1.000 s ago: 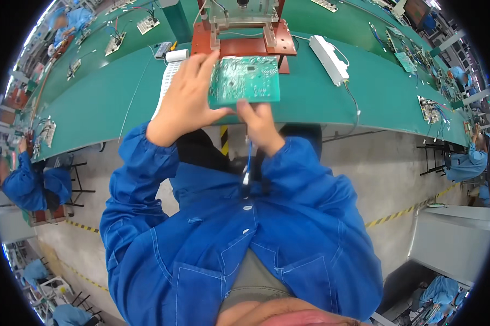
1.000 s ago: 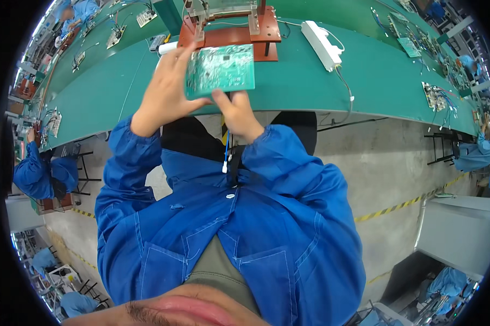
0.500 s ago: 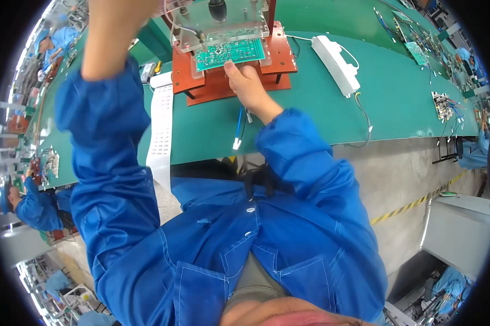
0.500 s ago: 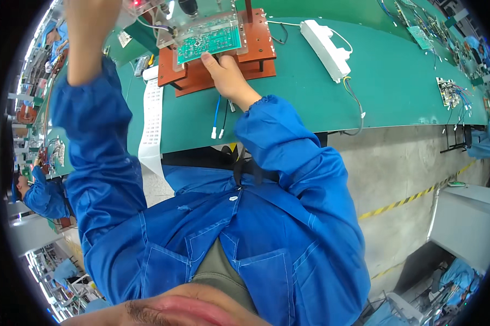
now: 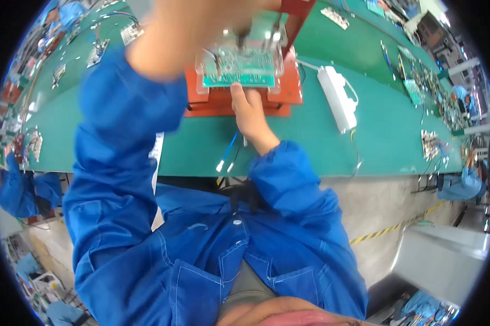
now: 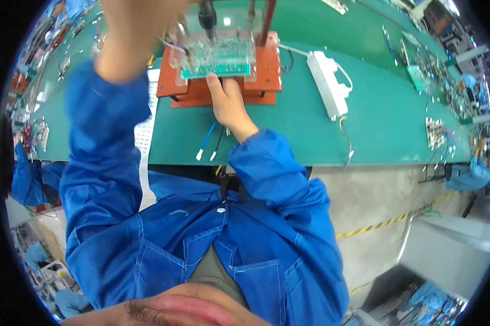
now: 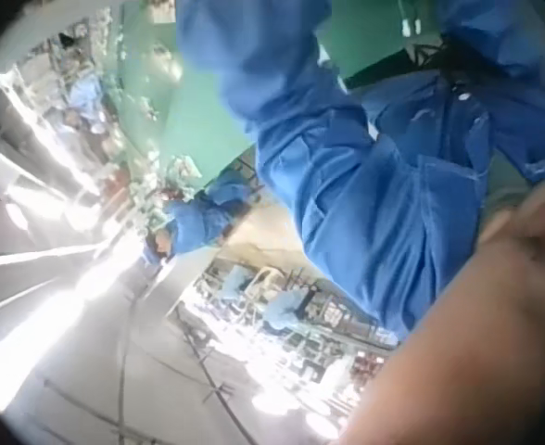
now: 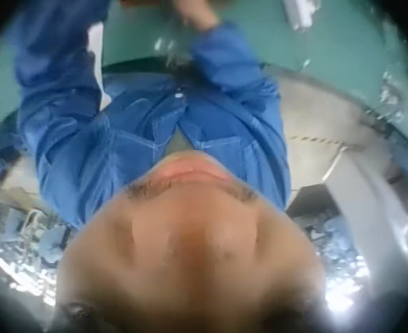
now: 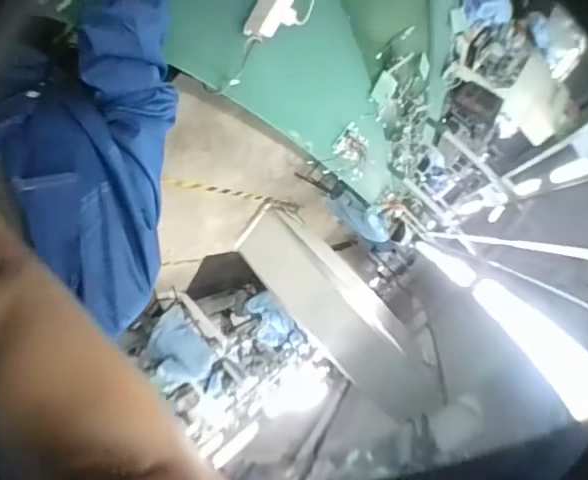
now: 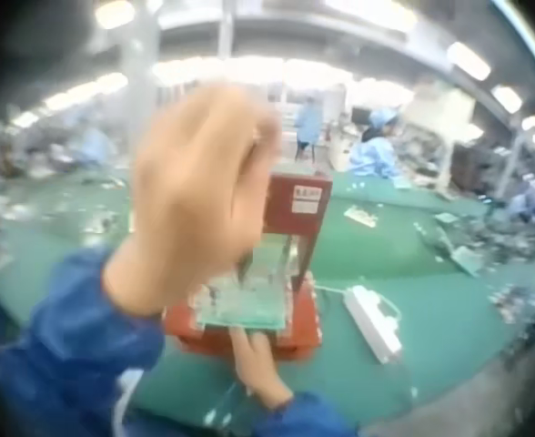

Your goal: Assembling and testing electronic circuit boards by placing them into a testing jig and connecting specific wires.

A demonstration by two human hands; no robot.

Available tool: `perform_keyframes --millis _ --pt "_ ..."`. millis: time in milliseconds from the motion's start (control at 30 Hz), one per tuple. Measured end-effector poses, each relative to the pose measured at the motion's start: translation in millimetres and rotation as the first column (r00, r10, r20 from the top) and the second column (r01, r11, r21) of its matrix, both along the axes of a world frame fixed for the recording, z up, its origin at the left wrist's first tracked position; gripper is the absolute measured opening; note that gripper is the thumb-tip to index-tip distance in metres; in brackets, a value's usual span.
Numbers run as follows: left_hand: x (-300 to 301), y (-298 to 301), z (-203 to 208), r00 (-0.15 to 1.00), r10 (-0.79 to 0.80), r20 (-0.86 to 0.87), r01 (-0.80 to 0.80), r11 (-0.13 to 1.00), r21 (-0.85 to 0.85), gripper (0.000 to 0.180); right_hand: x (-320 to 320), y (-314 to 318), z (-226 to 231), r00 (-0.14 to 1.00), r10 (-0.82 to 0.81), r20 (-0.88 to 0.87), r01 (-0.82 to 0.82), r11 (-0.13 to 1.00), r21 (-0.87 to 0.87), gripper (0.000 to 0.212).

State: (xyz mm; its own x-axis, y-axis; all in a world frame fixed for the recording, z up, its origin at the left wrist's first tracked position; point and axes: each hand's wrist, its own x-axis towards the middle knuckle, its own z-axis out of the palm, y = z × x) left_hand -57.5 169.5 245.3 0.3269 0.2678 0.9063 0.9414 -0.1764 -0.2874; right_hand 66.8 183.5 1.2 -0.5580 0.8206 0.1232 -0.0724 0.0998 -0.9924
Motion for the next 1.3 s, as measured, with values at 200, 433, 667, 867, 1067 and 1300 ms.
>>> perform_keyframes --millis 200,433,667,867,1067,1300 --pt "30.3 -70.3 -76.2 0.964 -0.251 0.082 0.258 0.962 -0.087 0.029 8.1 -2.9 -0.1 0.997 -0.019 -0.074 0.03 0.989 0.144 0.046" --pt "-42.3 -263.7 -197.2 0.62 0.562 0.547 -0.257 0.805 -0.535 0.03 46.9 -29.3 36.2 0.895 -0.07 0.44 -0.161 0.871 0.465 0.062" --pt "-31.9 -328.9 -237.8 0.195 0.652 0.733 -0.065 0.754 -0.653 0.043 74.8 -97.9 65.0 0.889 -0.317 0.33 -0.177 0.425 0.888 0.03" --pt "-40.4 -307.9 -216.8 0.182 0.569 0.802 0.348 0.725 -0.594 0.052 -15.2 -124.1 15.9 0.912 0.267 0.311 -0.382 0.83 0.407 0.017" --pt "-53.7 -287.4 -207.7 0.032 0.504 0.863 0.517 0.73 -0.446 0.055 -79.0 -136.6 12.2 0.896 0.402 0.186 -0.442 0.78 0.442 0.017" --pt "-61.0 -282.7 -212.1 -0.065 0.402 0.913 0.562 0.771 -0.3 0.06 -95.9 -134.6 6.3 0.907 0.394 0.147 -0.377 0.605 0.702 0.015"
